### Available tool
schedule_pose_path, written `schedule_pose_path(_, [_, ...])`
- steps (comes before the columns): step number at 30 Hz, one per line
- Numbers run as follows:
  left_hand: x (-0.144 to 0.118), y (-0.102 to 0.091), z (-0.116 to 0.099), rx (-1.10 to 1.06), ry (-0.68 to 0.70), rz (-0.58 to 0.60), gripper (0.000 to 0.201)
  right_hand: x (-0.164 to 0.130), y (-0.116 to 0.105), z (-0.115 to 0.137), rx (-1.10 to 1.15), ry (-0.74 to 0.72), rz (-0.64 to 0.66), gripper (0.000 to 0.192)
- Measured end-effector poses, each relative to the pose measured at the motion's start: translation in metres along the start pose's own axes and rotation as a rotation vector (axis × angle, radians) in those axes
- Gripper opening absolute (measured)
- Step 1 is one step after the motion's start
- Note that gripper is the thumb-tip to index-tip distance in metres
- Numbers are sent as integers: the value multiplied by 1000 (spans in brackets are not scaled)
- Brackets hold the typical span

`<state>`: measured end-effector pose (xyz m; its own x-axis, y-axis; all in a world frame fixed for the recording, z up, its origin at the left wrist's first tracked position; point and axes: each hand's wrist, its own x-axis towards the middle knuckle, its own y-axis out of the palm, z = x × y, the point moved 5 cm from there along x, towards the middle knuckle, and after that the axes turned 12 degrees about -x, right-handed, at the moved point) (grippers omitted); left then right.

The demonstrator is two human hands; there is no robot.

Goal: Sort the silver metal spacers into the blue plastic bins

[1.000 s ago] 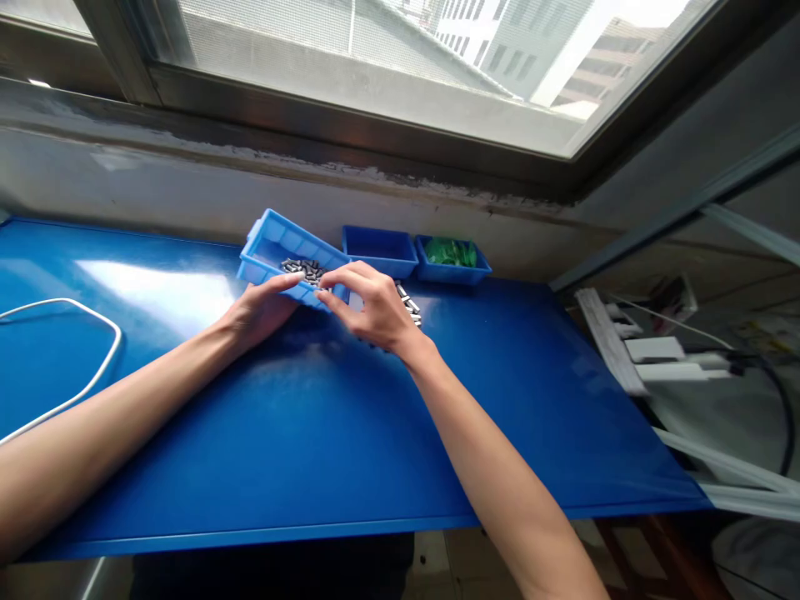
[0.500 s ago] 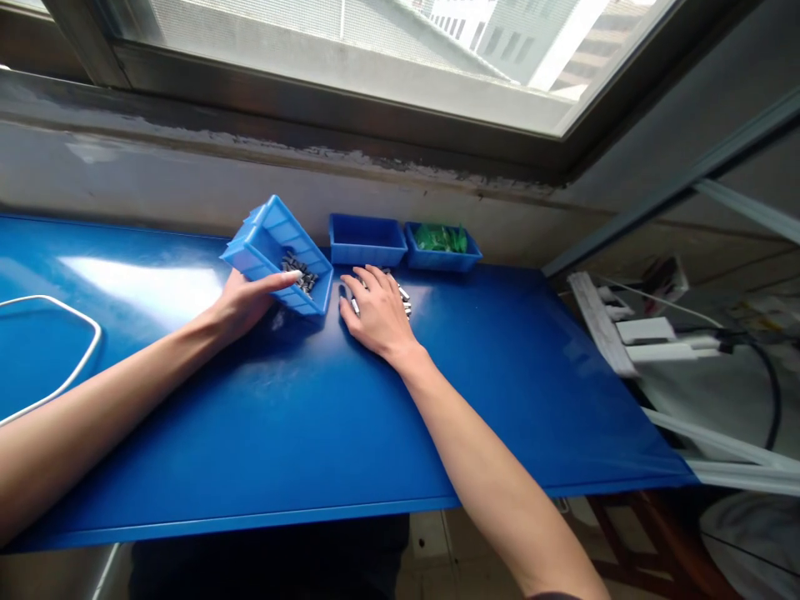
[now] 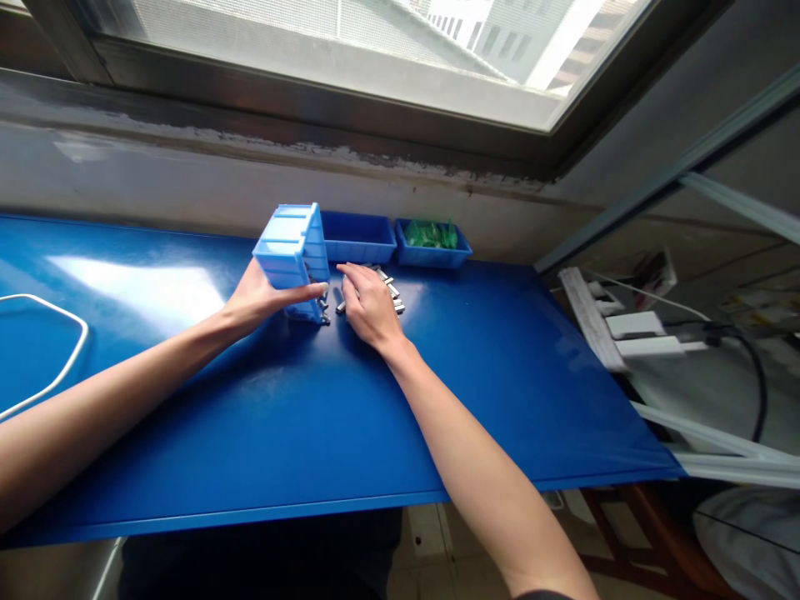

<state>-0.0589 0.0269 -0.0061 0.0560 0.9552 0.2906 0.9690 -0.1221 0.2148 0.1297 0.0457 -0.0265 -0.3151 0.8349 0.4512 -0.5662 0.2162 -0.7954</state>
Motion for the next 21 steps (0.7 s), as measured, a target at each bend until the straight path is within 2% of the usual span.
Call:
schedule_pose_path(6, [5, 15, 7, 89, 84, 55, 104, 1, 0, 6, 66, -50, 31, 46])
schedule_pose_path(13, [14, 33, 1, 376, 151, 105, 124, -1, 0, -5, 181, 75, 5, 38])
schedule_pose_path(21, [19, 40, 0, 430, 211, 162, 110, 1, -1, -7, 293, 83, -71, 35])
